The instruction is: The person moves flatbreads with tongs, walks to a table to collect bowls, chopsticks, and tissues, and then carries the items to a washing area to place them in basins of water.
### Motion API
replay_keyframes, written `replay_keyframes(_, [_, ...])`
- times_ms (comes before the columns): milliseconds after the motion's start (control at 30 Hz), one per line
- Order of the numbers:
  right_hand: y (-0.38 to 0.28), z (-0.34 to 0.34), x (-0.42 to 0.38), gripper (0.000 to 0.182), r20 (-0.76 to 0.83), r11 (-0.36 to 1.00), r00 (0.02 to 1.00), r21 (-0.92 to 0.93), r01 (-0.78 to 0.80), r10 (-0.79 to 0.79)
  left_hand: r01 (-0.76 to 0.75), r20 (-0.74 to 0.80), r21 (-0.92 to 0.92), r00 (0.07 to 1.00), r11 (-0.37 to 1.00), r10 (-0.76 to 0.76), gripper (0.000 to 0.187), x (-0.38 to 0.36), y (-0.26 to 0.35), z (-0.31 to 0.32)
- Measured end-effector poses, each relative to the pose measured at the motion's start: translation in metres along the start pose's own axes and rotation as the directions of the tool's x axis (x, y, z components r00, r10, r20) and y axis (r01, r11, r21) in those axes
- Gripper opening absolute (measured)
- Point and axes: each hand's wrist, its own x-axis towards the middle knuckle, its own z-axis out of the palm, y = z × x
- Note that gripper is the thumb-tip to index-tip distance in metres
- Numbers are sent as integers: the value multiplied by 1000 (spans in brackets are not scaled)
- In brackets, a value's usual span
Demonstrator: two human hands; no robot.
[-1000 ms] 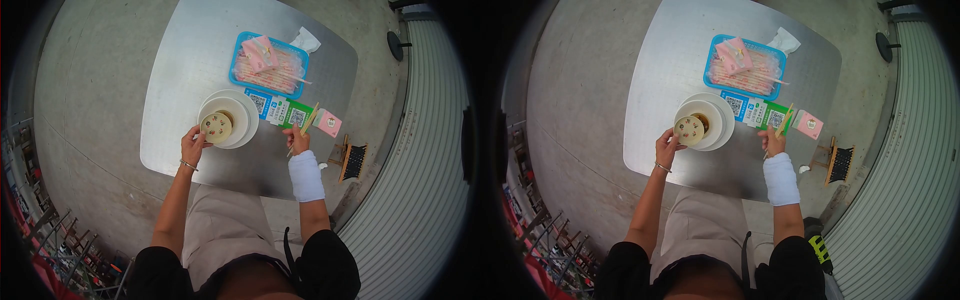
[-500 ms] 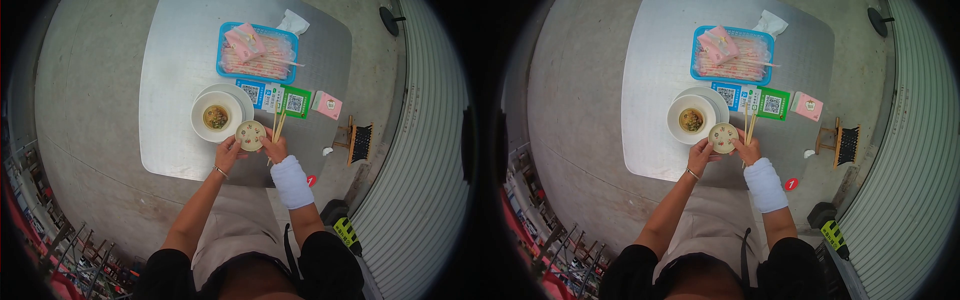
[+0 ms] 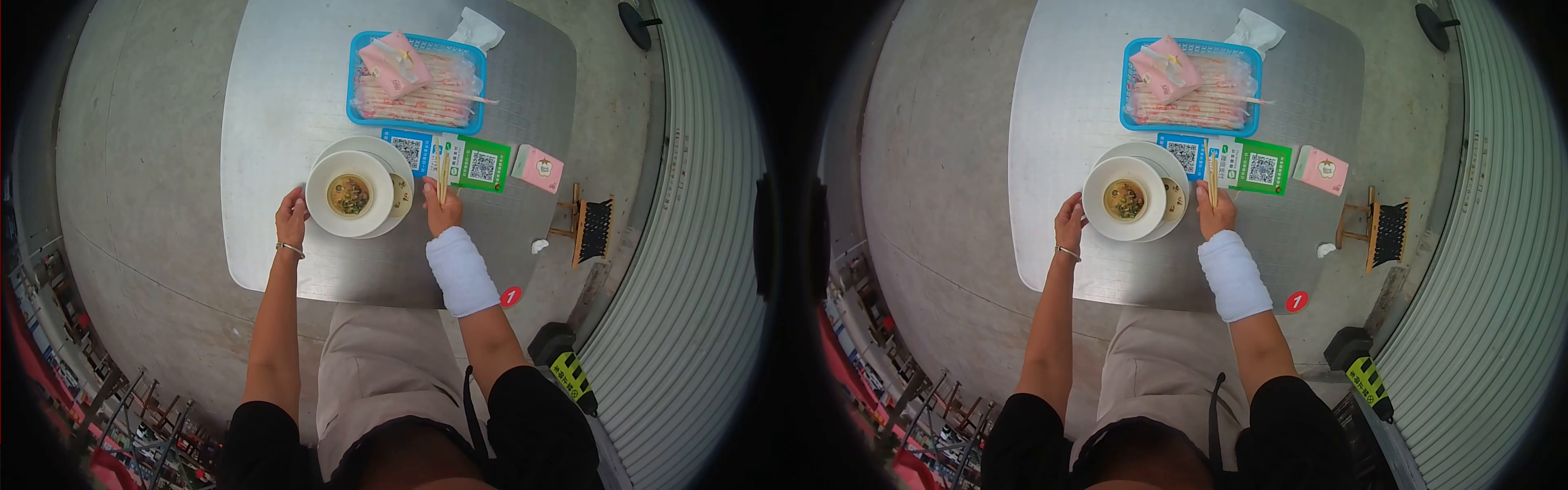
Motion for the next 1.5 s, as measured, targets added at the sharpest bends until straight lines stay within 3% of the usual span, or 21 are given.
replay_keyframes(67, [25, 2, 8, 27, -56, 994, 997, -93, 49, -54, 127, 115, 60, 984, 990, -133, 32, 16, 22, 6])
replay_keyframes(167, [15, 14, 10, 25, 101, 996, 991, -21, -84, 86, 237, 232, 131, 937, 963, -262, 32, 28, 41, 8])
replay_keyframes(200, [6, 14, 12, 25, 116, 996, 992, -76, -46, 54, 260, 260, 152, 920, 954, -292, 31, 31, 42, 7])
replay_keyframes(367, [0, 15, 18, 27, 144, 934, 981, -315, 171, -131, 175, 283, 113, 938, 978, -200, 29, 25, 36, 8])
replay_keyframes(533, [-29, -9, -5, 26, 211, 959, 972, -239, 154, -104, 214, 443, 20, 874, 977, -201, 15, -5, 45, -1])
replay_keyframes(733, [-67, -54, -38, 24, 347, 971, 932, -166, 172, -105, 205, 586, 23, 790, 978, -180, 22, -58, 51, -5])
replay_keyframes(767, [-71, -61, -42, 23, 369, 972, 923, -154, 179, -111, 237, 561, 11, 802, 971, -202, 23, -69, 43, -6])
replay_keyframes(867, [-81, -87, -44, 24, 484, 988, 862, -105, -112, 149, 282, 475, -71, 853, 957, -216, 25, -101, 30, -5])
replay_keyframes(933, [-66, -113, -34, 30, 320, 995, 942, -13, -102, 100, 262, 420, -179, 892, 948, -167, 24, -125, 33, 7])
replay_keyframes(1000, [-69, -159, -6, 36, -15, 939, 996, -337, 73, -83, 296, 395, -241, 900, 924, -186, 23, -142, 30, 10])
replay_keyframes(1033, [-70, -185, 9, 45, -18, 798, 963, -564, 213, -270, 310, 379, -275, 905, 910, -193, 23, -151, 26, 12])
replay_keyframes(1100, [-36, -229, 46, 67, 48, 552, 884, -765, 332, -464, 292, 360, -314, 917, 903, -171, 24, -166, 13, 9])
replay_keyframes(1167, [-29, -251, 72, 94, 100, 462, 964, -862, 207, -245, 276, 305, -395, 939, 876, -158, 24, -182, 2, 15])
replay_keyframes(1233, [-22, -256, 92, 109, 185, 395, 972, -890, 229, -148, 263, 221, -495, 960, 828, -173, 24, -206, -1, 18])
replay_keyframes(1367, [-4, -249, 107, 108, 270, 273, 961, -921, 278, -67, 273, 183, -621, 962, 734, -203, 22, -245, -19, 13])
replay_keyframes(1433, [7, -248, 102, 99, 237, 403, 962, -874, 272, -137, 275, 156, -701, 959, 657, -235, 22, -270, -24, 4])
replay_keyframes(1500, [35, -256, 86, 98, 255, 651, 943, -682, 334, -216, 186, 95, -742, 980, 644, -174, 22, -295, -36, -12])
